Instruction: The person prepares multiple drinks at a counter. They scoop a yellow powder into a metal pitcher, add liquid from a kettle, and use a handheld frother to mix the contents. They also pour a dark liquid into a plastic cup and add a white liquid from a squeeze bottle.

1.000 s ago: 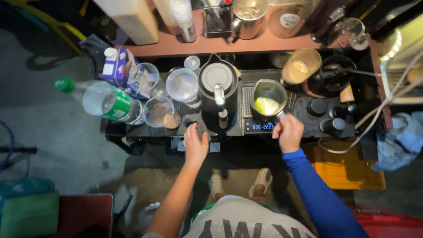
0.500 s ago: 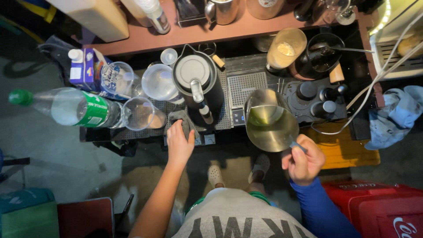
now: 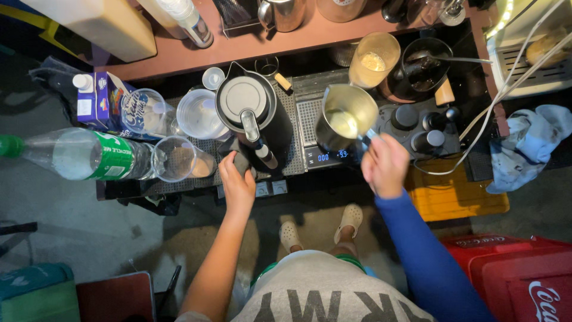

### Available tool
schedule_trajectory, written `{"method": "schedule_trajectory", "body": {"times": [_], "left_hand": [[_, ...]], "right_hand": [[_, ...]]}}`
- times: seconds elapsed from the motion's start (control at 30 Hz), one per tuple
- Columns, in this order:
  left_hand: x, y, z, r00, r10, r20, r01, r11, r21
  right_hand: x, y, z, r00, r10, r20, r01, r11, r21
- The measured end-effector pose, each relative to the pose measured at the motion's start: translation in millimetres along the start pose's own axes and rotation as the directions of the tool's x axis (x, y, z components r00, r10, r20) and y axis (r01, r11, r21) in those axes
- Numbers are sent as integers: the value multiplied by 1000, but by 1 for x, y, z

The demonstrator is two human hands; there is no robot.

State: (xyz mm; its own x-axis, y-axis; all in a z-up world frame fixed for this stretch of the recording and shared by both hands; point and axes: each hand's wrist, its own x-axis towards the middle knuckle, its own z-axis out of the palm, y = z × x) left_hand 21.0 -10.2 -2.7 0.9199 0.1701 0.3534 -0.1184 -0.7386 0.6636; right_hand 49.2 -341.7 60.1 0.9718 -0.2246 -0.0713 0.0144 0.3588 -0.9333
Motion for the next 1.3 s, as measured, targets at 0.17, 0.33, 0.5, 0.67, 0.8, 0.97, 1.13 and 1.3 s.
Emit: {"method": "schedule_trajectory", "body": {"times": [0.17,0.33,0.5,0.67,0.8,0.97,1.13,1.3], "left_hand": [[-7,7,-4,999,40,11,-41,999,24],[-34,15,-31,999,29,15,-30,997,70],[-66,22,-61,996,64,58,-62,997,-39],[-82,18,-78,975,108,193,-65,974,-215],[-94,17,-83,919,-28,393,119,971,-209],[-114,0,-79,820,72,568,47,980,-191],[-145,-53,-52,789,197,583,-84,973,-215],[-136,-123,1,648,-133,750,167,985,30]], "right_hand": [[40,46,13,1000,-27,-2,27,1000,-14],[40,36,6,990,61,127,-47,993,-112],[-2,19,-22,990,-137,-30,96,818,-567],[-57,51,-30,889,-329,318,397,209,-894],[-68,71,-28,959,-169,227,260,207,-943],[-73,73,-30,947,-187,261,317,406,-857],[-110,92,-28,901,-368,228,393,473,-788],[-119,143,-23,896,-36,443,390,541,-745]]}}
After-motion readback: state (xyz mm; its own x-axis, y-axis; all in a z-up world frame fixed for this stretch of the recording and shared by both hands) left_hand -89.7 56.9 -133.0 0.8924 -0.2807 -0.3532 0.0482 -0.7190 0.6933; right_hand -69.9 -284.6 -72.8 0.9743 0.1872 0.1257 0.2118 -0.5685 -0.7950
